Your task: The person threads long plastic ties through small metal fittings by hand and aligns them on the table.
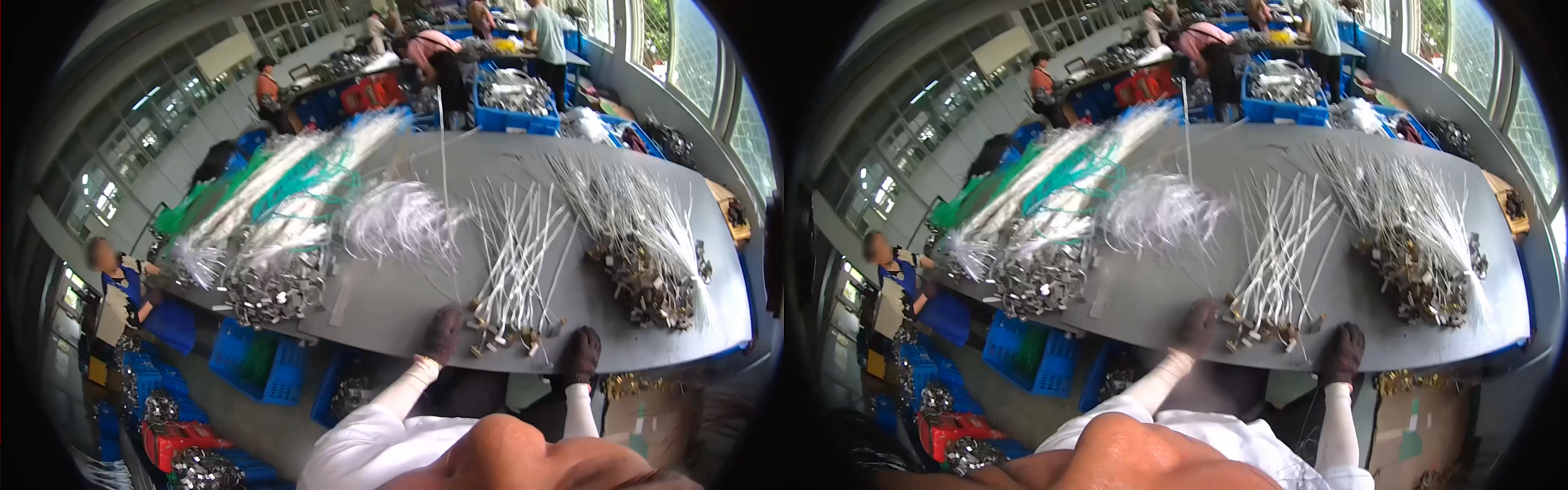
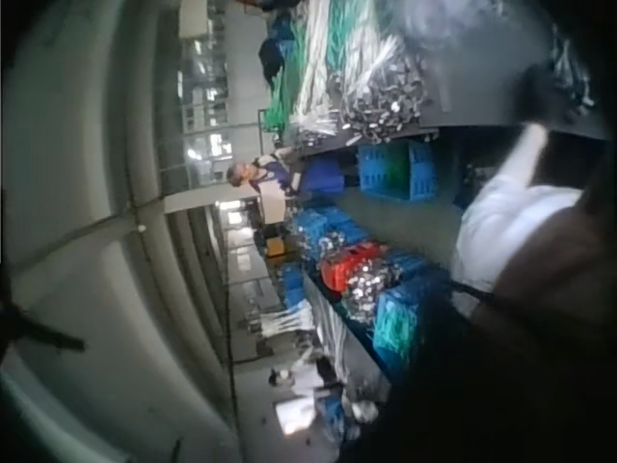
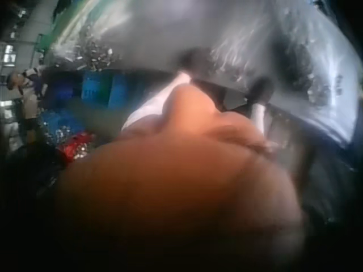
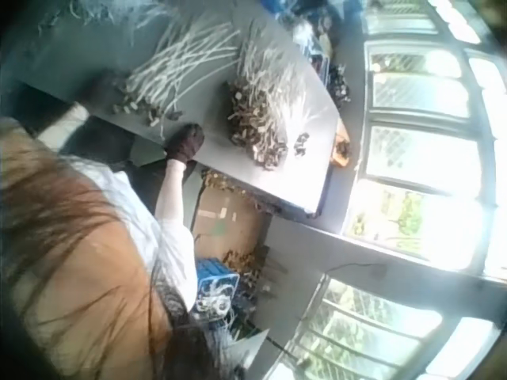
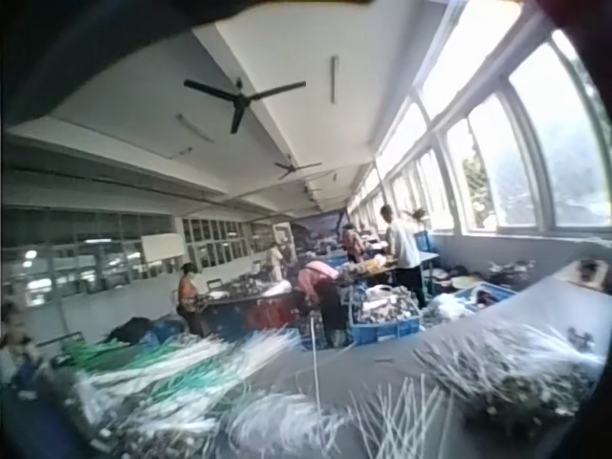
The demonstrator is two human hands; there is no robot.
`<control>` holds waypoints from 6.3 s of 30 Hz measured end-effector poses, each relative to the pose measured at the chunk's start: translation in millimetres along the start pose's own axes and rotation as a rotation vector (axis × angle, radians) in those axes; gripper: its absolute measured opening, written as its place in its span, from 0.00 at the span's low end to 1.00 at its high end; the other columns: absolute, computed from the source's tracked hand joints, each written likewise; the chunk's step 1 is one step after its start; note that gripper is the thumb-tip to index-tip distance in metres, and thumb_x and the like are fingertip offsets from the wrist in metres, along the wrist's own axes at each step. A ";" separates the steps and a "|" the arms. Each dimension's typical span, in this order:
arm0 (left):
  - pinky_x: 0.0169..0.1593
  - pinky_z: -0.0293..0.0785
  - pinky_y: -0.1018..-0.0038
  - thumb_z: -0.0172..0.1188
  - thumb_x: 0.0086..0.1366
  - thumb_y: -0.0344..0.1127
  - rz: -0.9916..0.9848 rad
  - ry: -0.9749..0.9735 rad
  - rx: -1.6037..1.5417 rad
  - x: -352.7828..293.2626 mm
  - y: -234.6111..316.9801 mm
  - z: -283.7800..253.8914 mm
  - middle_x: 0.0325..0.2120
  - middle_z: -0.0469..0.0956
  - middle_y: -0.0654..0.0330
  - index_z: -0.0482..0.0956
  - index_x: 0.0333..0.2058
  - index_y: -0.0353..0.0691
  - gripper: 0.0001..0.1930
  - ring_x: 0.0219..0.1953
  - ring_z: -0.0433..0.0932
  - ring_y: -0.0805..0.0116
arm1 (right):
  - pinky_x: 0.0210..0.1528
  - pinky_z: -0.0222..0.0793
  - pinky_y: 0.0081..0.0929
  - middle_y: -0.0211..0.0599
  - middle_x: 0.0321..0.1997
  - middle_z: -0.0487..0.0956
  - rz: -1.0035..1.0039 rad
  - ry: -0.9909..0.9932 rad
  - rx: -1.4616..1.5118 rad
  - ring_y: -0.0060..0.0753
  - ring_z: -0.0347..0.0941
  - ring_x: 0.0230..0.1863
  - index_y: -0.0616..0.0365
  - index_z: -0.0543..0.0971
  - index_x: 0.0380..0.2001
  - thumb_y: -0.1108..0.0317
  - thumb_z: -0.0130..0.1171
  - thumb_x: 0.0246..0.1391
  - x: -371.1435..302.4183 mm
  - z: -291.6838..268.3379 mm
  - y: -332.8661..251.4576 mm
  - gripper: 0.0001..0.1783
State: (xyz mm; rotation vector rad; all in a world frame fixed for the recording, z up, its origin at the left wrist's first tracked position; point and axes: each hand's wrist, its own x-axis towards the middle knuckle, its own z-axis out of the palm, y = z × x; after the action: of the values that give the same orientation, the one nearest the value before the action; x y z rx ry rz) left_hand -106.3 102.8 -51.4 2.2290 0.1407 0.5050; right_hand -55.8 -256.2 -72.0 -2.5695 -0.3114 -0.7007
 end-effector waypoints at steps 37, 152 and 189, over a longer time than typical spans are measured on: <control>0.50 0.74 0.58 0.56 0.67 0.32 0.087 0.259 0.214 -30.0 -44.8 13.7 0.41 0.78 0.46 0.78 0.42 0.38 0.08 0.46 0.76 0.44 | 0.61 0.67 0.45 0.45 0.52 0.78 -0.020 0.032 -0.061 0.56 0.71 0.56 0.56 0.77 0.43 0.73 0.57 0.47 -19.0 40.7 36.2 0.17; 0.50 0.75 0.75 0.62 0.67 0.32 0.037 -0.844 -0.713 -29.8 192.6 69.4 0.44 0.78 0.57 0.80 0.45 0.32 0.11 0.44 0.79 0.70 | 0.46 0.75 0.25 0.29 0.41 0.81 0.556 -0.591 1.436 0.20 0.77 0.42 0.62 0.80 0.48 0.70 0.63 0.61 -28.7 -126.7 -50.6 0.13; 0.34 0.80 0.72 0.57 0.68 0.38 -0.244 -0.813 -0.664 14.8 216.8 204.5 0.32 0.79 0.54 0.68 0.52 0.37 0.18 0.29 0.83 0.63 | 0.36 0.73 0.22 0.33 0.32 0.81 0.981 -0.041 1.531 0.23 0.76 0.30 0.60 0.79 0.40 0.59 0.62 0.60 -64.1 -151.4 7.4 0.15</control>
State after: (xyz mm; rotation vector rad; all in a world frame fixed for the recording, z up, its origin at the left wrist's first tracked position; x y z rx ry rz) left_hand -24.9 -179.9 -1.4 1.5747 -0.1621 -0.4516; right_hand -171.7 -341.9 7.5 -0.9933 0.3238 0.0680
